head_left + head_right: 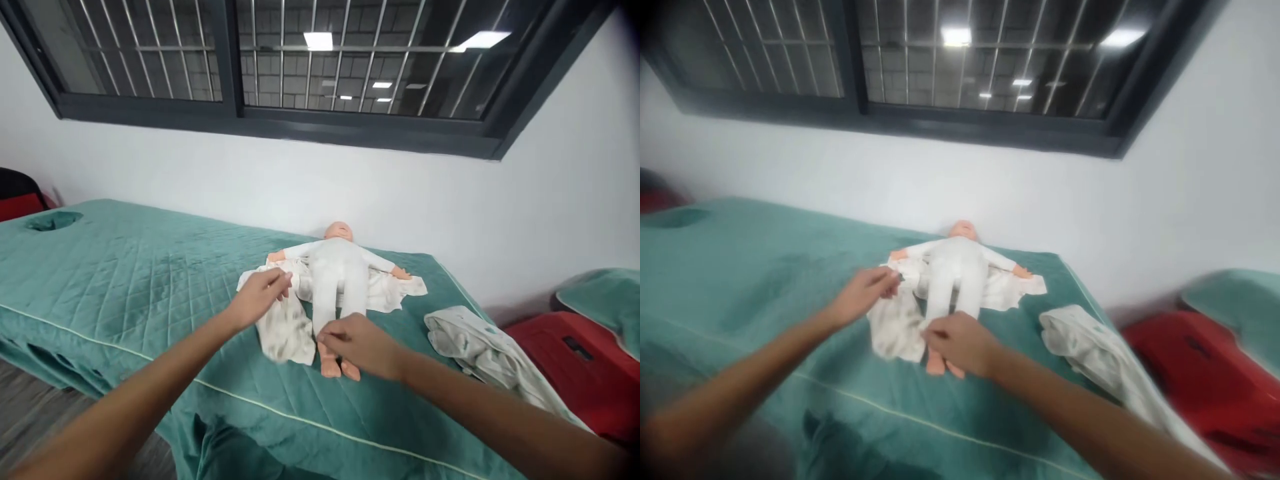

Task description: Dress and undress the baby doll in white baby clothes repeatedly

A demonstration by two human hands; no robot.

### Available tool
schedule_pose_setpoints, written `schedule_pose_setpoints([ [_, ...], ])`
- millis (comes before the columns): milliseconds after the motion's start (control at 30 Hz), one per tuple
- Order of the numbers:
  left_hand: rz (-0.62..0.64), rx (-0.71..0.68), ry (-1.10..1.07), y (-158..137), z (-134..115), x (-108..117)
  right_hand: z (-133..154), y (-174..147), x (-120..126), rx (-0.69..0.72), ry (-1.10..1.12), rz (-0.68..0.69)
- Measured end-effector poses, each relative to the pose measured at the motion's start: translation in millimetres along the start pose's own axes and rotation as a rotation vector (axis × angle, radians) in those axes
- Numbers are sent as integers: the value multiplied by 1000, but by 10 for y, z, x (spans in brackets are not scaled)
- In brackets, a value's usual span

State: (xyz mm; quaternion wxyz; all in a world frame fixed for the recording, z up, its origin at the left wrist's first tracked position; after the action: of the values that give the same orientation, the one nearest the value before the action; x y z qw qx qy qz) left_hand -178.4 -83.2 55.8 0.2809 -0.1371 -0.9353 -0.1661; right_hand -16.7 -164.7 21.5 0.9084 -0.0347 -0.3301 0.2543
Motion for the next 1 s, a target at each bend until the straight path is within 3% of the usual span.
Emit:
schedule_pose_setpoints([
  [100, 3, 137, -194, 56, 396, -336, -219, 155, 336, 87, -124, -222],
  [233, 45, 408, -532, 243, 500, -792, -422, 470, 1209, 231, -268, -678],
  [300, 91, 533, -629, 344, 502, -1021, -676, 714, 1635, 146, -345, -808],
  [367, 155, 613, -700, 444, 511, -1238, -1013, 1023, 1986, -31, -347, -796],
  [467, 227, 604, -809, 616, 512, -1489, -1508, 1427, 2305, -347, -179, -644],
  [533, 251, 537, -893, 737, 482, -1591, -1624, 1617, 2414, -441, -105, -580],
  [600, 275, 499, -971, 825, 454, -1641, -1566, 1783, 2477, -430, -90, -561],
  [667, 296, 503, -1006, 882, 450, -1610, -1384, 1984, 2417, -321, -44, -478],
  [767, 295, 541, -978, 932, 530, -1343, -957, 2269, 2209, -89, 77, -327],
  [900, 262, 554, -882, 939, 839, -678, -449, 2609, 1960, -6, 123, -275],
  [1000, 215, 562, -781, 868, 1239, -124, -12, 2943, 1638, 66, 90, -153],
])
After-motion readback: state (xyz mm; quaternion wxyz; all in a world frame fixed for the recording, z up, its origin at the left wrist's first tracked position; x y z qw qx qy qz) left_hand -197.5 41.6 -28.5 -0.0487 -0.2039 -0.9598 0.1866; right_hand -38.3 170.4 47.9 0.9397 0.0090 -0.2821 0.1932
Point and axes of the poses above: each hand's wrist, its own y-axis towards the middle knuckle, its own x-axis out of the back of the hand, z = x × y, the point moved 9 cm from there along y, towards the middle knuckle, and after that the axes turned 9 degrees about y, right-handed, at the moved point
